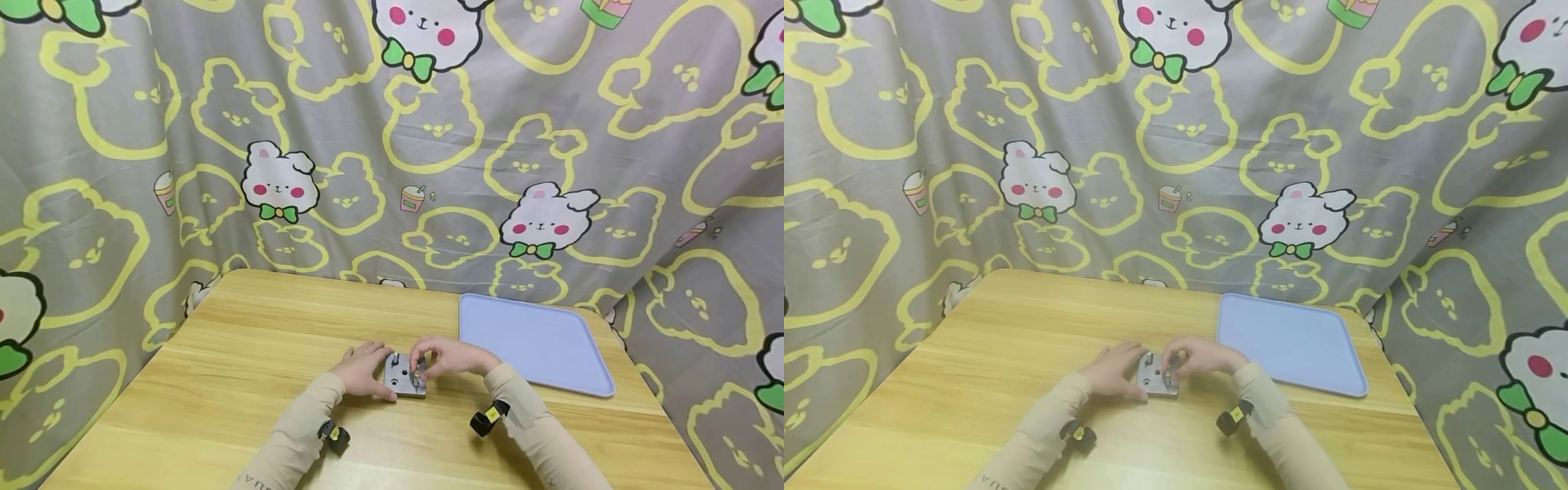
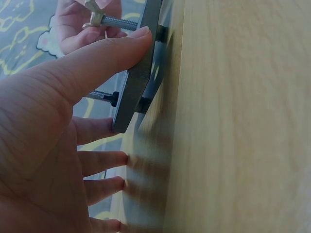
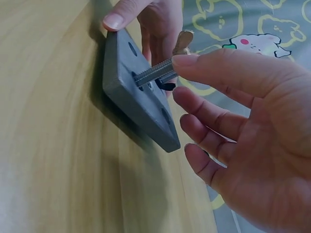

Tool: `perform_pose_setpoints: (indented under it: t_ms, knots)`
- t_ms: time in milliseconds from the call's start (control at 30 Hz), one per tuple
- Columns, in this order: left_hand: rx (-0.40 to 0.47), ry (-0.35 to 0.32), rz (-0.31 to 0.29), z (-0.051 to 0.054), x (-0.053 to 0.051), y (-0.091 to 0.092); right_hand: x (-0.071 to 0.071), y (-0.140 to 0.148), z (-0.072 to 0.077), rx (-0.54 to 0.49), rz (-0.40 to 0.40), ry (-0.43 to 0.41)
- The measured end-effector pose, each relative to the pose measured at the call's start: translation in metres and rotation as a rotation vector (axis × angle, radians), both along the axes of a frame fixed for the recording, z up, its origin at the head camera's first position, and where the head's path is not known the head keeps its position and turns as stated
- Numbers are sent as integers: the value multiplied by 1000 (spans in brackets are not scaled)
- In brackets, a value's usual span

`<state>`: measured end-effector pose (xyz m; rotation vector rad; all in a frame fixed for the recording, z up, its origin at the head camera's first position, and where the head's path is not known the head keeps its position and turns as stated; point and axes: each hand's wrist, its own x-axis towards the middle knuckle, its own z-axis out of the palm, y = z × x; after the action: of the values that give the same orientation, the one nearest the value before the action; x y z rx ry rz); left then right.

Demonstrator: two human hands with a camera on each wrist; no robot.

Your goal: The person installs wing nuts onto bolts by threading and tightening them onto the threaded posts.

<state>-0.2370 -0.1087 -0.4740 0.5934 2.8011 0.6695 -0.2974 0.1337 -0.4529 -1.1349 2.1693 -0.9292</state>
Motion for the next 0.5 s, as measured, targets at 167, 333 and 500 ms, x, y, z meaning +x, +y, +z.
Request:
perform_pose_setpoints:
  t_ms: [167,333,500]
  knots:
    - [1,2,2,-3,-1,0,3,1,-2,-11,-11,9]
    - [1,0,0,-3,-1,-1,6,3,-4,-37,-11,11]
    - [1,-3,-1,-2,-1,-1,7,3,-10,-82,-38,15]
